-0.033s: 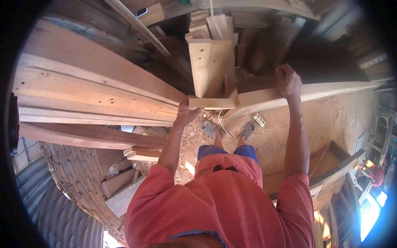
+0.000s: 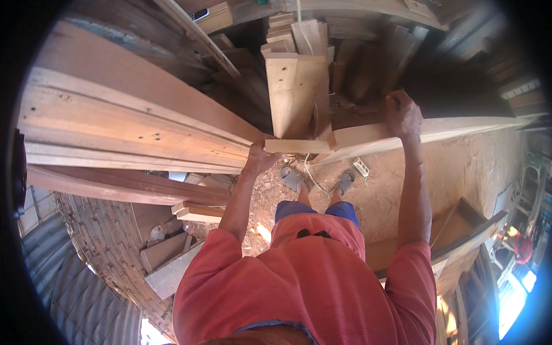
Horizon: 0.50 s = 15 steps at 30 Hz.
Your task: The person picks up and inspects several wooden planks in a workshop, moving them between stacks and examining their surfaces. The person handles the planks by hand, turning them over and placing them back down or into a pile.
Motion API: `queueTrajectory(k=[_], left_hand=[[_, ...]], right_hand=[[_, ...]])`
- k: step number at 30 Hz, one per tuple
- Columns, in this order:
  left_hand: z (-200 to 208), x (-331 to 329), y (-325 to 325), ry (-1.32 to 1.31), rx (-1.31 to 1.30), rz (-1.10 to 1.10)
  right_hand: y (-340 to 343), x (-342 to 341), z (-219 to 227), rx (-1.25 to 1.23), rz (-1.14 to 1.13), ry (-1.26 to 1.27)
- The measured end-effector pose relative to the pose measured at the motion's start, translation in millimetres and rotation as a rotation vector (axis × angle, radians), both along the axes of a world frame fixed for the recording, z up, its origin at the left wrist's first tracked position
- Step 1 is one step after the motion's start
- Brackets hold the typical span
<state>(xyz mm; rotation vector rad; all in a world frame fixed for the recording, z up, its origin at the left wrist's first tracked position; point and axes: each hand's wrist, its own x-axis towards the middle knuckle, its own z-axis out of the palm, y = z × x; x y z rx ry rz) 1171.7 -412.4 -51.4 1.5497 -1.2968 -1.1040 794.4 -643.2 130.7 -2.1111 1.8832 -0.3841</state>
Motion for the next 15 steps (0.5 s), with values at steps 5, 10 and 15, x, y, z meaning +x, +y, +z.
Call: queueTrajectory(k=[5,10,15], left_hand=[[-3,-3,55,0.04,-0.04,-0.196],[-4,-37,130,0.001,-0.143,-0.25],[-2,-65,154,-0.114,-0.251,-0.336]], right_hand=[[-7,2,-3,-0.021,0.036,-0.011],[-13,-1,-9,0.018,0.012,0.002],[-15,-5,-11,0.063,-0.004,0.038]])
